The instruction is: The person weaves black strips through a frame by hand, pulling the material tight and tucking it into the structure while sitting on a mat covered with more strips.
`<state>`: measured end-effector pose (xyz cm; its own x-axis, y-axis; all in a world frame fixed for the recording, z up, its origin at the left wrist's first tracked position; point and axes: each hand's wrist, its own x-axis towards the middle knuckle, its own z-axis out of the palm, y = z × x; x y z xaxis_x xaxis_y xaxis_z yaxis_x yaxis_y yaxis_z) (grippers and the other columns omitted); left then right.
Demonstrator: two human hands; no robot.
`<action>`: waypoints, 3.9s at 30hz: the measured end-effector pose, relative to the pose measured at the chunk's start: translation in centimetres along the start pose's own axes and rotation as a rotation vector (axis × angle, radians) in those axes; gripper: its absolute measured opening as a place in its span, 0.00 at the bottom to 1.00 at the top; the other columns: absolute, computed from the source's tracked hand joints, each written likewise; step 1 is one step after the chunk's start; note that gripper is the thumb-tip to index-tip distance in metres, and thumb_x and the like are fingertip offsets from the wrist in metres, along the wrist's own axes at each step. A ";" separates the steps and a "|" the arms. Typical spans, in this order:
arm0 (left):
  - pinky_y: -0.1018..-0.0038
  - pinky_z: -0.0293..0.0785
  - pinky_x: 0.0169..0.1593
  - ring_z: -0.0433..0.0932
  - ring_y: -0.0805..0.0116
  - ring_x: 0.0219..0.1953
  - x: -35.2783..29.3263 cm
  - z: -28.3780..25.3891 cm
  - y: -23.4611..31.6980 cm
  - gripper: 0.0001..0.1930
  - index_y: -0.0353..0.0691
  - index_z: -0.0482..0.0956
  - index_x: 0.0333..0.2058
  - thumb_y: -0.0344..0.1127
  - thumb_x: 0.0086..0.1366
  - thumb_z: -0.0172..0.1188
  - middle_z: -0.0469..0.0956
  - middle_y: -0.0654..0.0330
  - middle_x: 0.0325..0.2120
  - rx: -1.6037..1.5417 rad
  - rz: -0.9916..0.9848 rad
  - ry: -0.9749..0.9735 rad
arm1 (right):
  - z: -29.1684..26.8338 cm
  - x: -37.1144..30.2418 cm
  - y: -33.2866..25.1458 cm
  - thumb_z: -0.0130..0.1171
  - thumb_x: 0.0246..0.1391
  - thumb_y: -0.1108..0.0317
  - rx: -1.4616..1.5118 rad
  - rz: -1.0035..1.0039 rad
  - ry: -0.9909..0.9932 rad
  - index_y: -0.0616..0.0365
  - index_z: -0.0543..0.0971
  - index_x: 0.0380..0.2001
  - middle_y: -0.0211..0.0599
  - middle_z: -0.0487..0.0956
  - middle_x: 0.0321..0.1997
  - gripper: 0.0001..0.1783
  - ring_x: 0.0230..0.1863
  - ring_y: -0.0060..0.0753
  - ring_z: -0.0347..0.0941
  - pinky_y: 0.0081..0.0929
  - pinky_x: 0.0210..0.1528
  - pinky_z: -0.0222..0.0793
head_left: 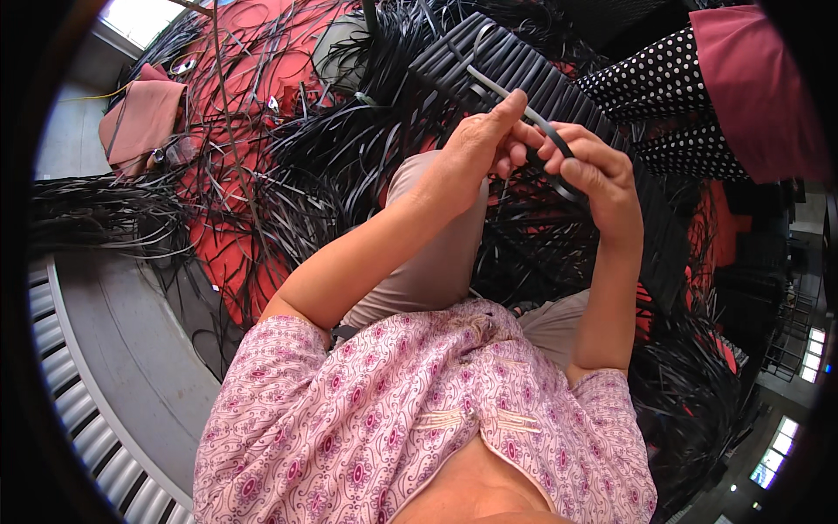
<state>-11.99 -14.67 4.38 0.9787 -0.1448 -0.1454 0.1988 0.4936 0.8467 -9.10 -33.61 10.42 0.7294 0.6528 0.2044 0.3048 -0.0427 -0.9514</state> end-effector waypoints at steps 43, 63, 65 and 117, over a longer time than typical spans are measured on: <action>0.69 0.74 0.35 0.79 0.61 0.30 -4.3 -4.6 -1.4 0.09 0.34 0.82 0.34 0.35 0.65 0.62 0.79 0.53 0.25 0.825 0.423 -0.045 | 3.9 12.5 6.5 0.67 0.56 0.67 -0.174 0.383 0.226 0.59 0.86 0.36 0.22 0.80 0.26 0.08 0.23 0.10 0.70 0.09 0.25 0.66; 0.67 0.75 0.46 0.80 0.58 0.38 5.4 -11.7 1.6 0.13 0.45 0.85 0.44 0.36 0.63 0.59 0.78 0.56 0.32 1.288 0.481 0.486 | 6.2 13.7 10.4 0.67 0.53 0.64 -0.545 0.177 0.284 0.62 0.86 0.31 0.39 0.83 0.23 0.11 0.22 0.26 0.79 0.24 0.29 0.73; 0.65 0.74 0.47 0.79 0.57 0.40 5.4 -11.4 1.9 0.14 0.46 0.85 0.45 0.38 0.64 0.57 0.77 0.56 0.32 1.368 0.432 0.476 | 6.1 13.6 10.9 0.67 0.53 0.63 -0.583 0.127 0.304 0.61 0.86 0.31 0.41 0.84 0.24 0.11 0.24 0.30 0.80 0.26 0.31 0.74; 0.74 0.62 0.18 0.67 0.74 0.14 16.6 -15.3 7.8 0.13 0.41 0.83 0.23 0.43 0.62 0.64 0.75 0.65 0.14 0.795 -0.278 -0.214 | 5.5 15.1 13.4 0.68 0.54 0.67 -0.066 0.440 0.476 0.63 0.84 0.30 0.27 0.80 0.24 0.09 0.19 0.16 0.72 0.16 0.22 0.70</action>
<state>6.56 -0.13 0.71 0.8535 -0.3691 -0.3678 0.2562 -0.3175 0.9130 2.61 -20.17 -0.54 0.9817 0.1576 -0.1072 -0.0586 -0.2858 -0.9565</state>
